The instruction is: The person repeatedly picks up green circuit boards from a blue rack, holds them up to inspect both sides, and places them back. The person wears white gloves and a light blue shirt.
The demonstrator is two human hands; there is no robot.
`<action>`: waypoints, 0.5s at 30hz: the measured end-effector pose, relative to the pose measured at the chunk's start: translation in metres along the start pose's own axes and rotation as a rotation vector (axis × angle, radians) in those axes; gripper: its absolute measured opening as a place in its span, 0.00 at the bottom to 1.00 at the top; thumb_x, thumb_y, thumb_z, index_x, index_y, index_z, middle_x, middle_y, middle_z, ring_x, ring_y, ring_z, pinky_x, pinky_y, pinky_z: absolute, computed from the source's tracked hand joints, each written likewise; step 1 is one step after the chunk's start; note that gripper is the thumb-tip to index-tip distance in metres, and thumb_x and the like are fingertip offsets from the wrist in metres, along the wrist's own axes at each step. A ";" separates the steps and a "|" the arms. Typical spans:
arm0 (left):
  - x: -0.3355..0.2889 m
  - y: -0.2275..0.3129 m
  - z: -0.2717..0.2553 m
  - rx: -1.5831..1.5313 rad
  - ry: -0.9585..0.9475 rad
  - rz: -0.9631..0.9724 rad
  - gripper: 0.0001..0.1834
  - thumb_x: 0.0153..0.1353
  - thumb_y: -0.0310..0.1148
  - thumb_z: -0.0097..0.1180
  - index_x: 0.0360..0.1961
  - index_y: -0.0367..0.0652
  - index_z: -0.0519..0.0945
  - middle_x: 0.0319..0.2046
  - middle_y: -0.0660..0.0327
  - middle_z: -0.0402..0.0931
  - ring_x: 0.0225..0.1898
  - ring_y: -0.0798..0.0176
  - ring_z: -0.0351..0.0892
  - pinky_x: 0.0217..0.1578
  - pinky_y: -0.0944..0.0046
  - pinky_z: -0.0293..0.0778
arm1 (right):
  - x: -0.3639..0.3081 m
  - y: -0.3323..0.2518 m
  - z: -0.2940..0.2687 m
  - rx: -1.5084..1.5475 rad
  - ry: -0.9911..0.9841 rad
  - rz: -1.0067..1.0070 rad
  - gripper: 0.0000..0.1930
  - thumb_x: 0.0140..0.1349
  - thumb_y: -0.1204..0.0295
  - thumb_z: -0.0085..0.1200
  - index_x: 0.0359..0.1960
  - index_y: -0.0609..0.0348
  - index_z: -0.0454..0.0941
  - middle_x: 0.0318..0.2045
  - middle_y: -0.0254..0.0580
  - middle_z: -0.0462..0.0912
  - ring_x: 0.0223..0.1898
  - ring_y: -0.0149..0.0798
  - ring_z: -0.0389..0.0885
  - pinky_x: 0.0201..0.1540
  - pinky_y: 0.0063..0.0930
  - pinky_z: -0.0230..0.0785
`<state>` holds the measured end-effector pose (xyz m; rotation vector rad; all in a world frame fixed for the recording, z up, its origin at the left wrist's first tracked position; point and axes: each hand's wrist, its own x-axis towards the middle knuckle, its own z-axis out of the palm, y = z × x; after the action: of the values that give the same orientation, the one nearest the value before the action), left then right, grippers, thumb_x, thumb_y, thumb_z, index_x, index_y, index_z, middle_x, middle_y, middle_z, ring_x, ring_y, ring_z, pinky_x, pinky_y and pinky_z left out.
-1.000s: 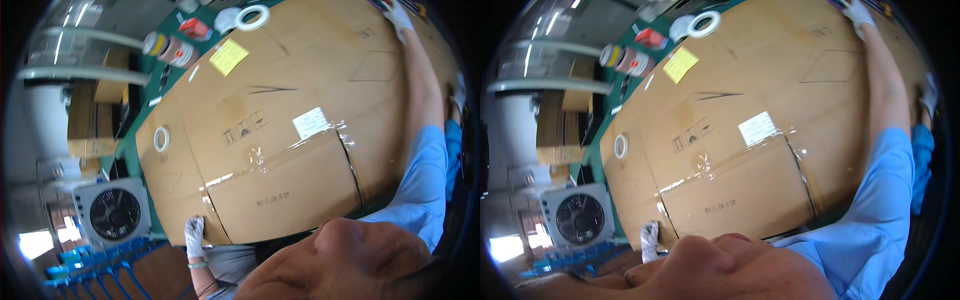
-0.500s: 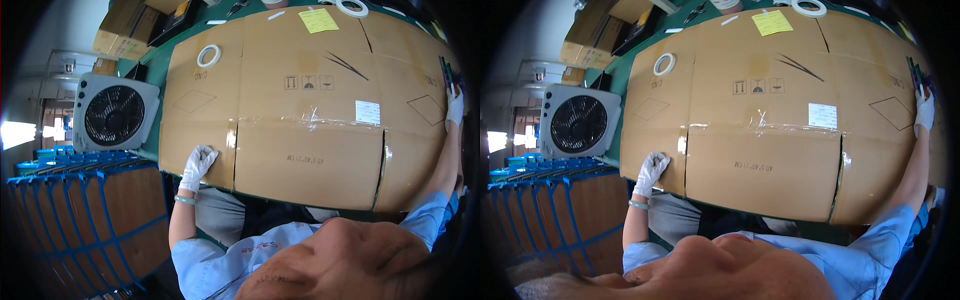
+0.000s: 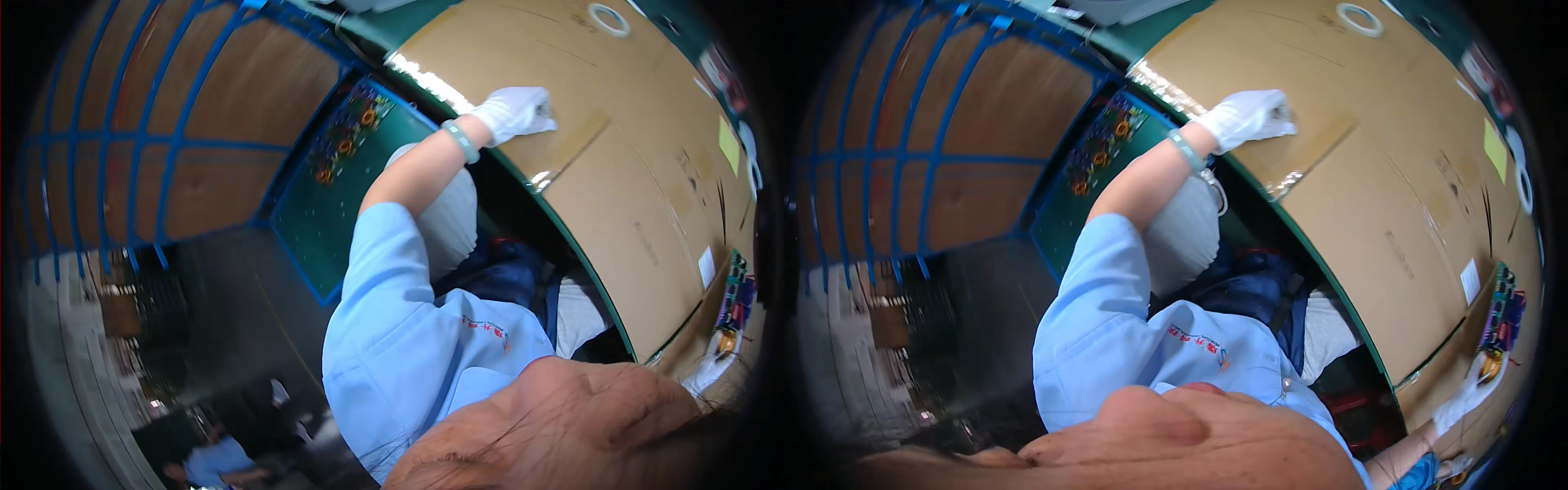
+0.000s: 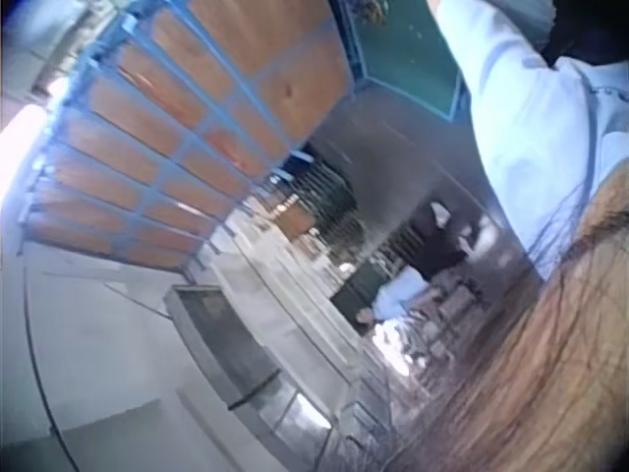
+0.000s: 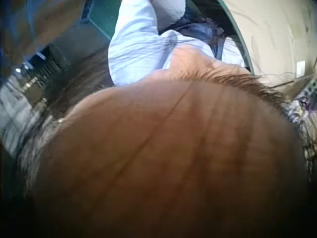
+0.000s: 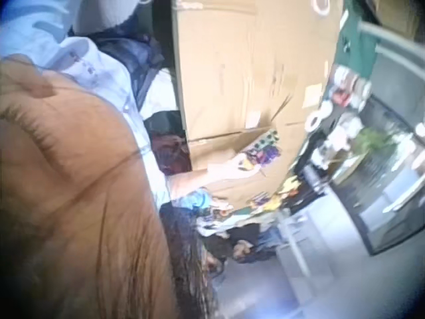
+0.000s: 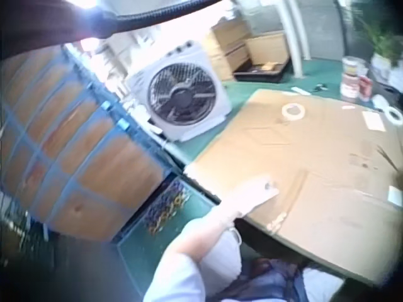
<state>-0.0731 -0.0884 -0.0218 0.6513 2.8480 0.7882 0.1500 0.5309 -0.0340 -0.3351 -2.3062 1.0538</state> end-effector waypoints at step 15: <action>-0.043 -0.020 -0.018 -0.420 0.384 0.186 0.19 0.56 0.44 0.63 0.41 0.40 0.82 0.33 0.51 0.82 0.37 0.53 0.82 0.40 0.59 0.78 | -0.100 -0.187 0.218 0.269 -0.543 -0.153 0.34 0.58 0.76 0.63 0.65 0.63 0.60 0.64 0.46 0.65 0.65 0.41 0.65 0.66 0.36 0.59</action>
<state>-0.0456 -0.1303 -0.0168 0.7747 2.8088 1.6443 0.1029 0.2305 -0.0465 0.2646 -2.5462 1.4919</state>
